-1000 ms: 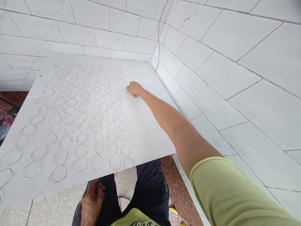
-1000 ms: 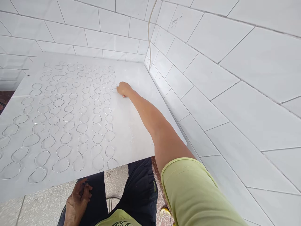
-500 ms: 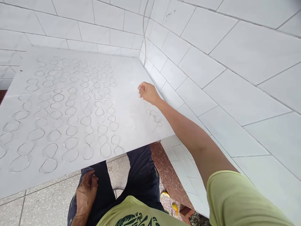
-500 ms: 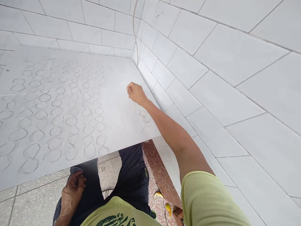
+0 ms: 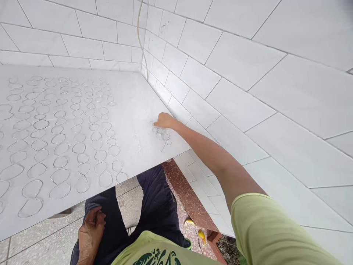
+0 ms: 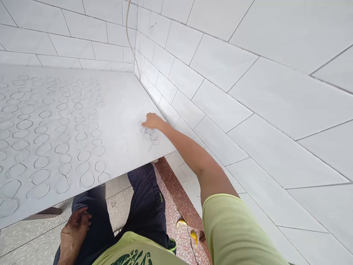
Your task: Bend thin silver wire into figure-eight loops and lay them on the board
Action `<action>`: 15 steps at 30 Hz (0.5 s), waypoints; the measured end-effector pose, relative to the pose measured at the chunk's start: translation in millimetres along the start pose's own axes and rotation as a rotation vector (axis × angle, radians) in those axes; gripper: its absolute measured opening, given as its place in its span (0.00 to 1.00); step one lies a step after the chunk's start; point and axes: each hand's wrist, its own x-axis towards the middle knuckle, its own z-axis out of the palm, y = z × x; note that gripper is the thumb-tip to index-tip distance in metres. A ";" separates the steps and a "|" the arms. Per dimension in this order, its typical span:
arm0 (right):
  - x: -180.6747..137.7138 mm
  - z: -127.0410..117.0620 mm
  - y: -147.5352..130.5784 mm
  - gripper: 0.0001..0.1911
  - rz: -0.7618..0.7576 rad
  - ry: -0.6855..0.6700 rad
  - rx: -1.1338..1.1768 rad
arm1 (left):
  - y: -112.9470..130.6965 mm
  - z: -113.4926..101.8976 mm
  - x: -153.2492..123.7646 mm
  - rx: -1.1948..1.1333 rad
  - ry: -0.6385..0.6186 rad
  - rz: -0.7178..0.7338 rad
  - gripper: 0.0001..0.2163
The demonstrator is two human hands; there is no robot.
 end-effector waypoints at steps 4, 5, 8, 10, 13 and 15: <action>15.6 8.7 -0.6 0.10 0.006 0.012 0.026 | -7.8 0.2 0.7 -0.054 0.003 0.007 0.17; 16.9 8.7 1.1 0.09 0.002 0.013 0.031 | -7.9 0.2 0.5 -0.056 0.004 0.010 0.17; 17.0 6.0 8.0 0.06 -0.050 0.036 0.040 | -4.1 0.6 0.5 -0.035 0.004 0.019 0.16; 17.0 4.5 12.6 0.06 -0.119 0.071 0.046 | -0.1 1.4 0.7 -0.022 0.007 0.030 0.16; 20.5 6.6 16.4 0.10 -0.242 0.101 0.054 | 4.5 2.7 0.9 -0.020 0.006 0.037 0.16; 24.5 11.1 16.0 0.08 -0.350 0.095 0.071 | 5.9 3.0 0.3 -0.020 0.004 0.034 0.17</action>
